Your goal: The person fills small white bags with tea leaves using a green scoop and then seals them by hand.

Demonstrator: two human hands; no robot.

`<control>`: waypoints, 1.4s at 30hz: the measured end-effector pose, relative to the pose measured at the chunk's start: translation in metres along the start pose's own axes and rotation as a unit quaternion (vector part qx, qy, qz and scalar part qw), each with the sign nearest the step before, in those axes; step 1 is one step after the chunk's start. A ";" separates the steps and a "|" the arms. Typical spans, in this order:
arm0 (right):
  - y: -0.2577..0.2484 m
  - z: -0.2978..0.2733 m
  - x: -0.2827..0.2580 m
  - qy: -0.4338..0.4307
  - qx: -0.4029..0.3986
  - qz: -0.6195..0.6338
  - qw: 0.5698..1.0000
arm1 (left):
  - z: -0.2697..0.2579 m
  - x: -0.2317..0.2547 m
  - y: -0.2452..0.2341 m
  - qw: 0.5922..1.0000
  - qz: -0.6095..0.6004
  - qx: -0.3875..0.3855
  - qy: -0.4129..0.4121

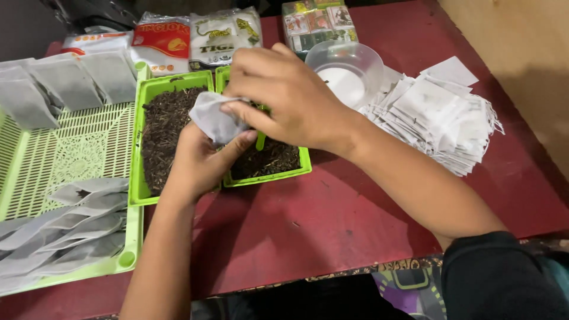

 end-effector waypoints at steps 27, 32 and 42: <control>-0.045 0.007 -0.007 -0.001 0.016 0.112 0.994 | -0.002 0.021 -0.003 0.988 0.116 0.103 0.027; -0.037 0.007 -0.006 0.032 -0.023 0.132 0.990 | -0.002 0.028 -0.003 0.981 0.150 0.101 0.070; -0.015 0.003 0.004 0.166 -0.129 0.108 0.972 | -0.006 0.023 -0.011 0.972 0.191 0.117 0.075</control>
Point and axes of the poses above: each hand's wrist, its own z-axis towards the middle knuckle, its own y-axis out of the palm, x = y × z, the point moved 9 cm from there along z, towards the middle knuckle, and after that the axes turned 1 degree about x, right-handed, at the moved point
